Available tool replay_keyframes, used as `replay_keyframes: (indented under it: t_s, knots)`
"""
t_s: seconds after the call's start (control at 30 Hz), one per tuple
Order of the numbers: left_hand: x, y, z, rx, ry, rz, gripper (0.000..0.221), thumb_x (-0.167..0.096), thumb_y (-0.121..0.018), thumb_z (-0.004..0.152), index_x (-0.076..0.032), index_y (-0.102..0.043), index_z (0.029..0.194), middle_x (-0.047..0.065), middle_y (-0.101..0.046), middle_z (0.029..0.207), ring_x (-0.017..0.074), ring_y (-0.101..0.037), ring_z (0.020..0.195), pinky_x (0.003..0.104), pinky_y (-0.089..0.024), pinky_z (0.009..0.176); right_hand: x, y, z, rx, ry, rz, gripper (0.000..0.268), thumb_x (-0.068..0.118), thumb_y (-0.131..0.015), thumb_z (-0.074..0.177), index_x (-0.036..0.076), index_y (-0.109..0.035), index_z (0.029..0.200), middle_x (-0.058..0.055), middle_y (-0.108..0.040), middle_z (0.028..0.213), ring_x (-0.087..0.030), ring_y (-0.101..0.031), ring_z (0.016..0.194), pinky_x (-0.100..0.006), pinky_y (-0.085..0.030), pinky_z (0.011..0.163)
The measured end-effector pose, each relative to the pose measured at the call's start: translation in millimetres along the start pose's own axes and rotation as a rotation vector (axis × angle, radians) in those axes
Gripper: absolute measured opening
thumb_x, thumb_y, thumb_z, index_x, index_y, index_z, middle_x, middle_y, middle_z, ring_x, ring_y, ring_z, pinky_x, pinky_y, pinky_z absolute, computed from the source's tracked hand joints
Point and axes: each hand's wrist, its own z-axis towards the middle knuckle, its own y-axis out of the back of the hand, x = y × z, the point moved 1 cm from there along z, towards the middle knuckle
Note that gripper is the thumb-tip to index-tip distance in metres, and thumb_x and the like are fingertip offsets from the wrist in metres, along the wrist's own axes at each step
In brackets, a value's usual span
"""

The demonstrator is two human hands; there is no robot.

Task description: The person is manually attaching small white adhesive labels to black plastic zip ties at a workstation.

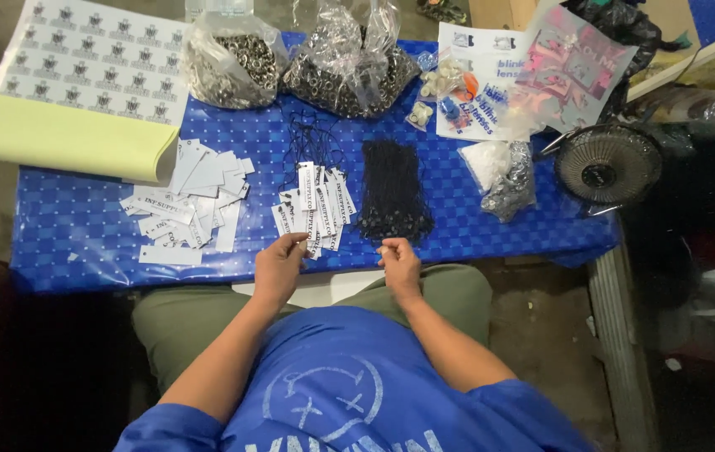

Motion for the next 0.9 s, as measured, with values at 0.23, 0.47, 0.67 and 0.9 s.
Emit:
replay_keyframes:
  t_s: [0.23,0.47,0.67,0.9]
  knots:
    - [1.2,-7.3,-7.1,0.032,-0.050,0.206,0.022,-0.027,-0.063,0.098,-0.023,-0.075,0.116,0.001,-0.079,0.081,0.0231,-0.076,0.083,0.037,-0.056,0.081,12.5,1.8,-12.5,0.043,0.110,0.043,0.012,0.007,-0.065,0.092,0.006,-0.072,0.102,-0.012,-0.079,0.087,-0.016,-0.071,0.064,-0.026,-0.057,0.053]
    - [2.6,-19.2,-7.3,0.079,-0.098,0.382,0.020,-0.031,-0.062,0.098,-0.023,-0.073,0.113,0.004,-0.077,0.077,0.0309,-0.074,0.088,0.043,-0.056,0.084,7.7,-2.7,-11.4,0.080,0.194,0.026,0.013,0.006,-0.065,0.093,0.007,-0.073,0.103,-0.012,-0.078,0.087,-0.018,-0.073,0.068,-0.028,-0.059,0.057]
    - [5.1,-28.3,-9.0,0.145,-0.095,0.295,0.021,-0.021,-0.059,0.099,-0.019,-0.073,0.114,0.004,-0.078,0.077,0.0248,-0.075,0.079,0.040,-0.056,0.081,9.7,-3.2,-10.0,0.068,0.365,-0.018,0.013,0.007,-0.066,0.092,0.009,-0.074,0.103,-0.010,-0.075,0.099,-0.023,-0.075,0.085,-0.034,-0.061,0.073]
    - [7.6,-34.3,-10.5,0.272,-0.205,0.378,0.031,-0.017,-0.057,0.096,-0.021,-0.064,0.125,0.002,-0.077,0.074,0.0269,-0.075,0.076,0.042,-0.057,0.080,46.2,-4.6,-32.8,0.168,0.745,0.054,0.014,0.011,-0.068,0.094,0.010,-0.077,0.105,-0.009,-0.072,0.102,-0.028,-0.071,0.097,-0.038,-0.057,0.087]
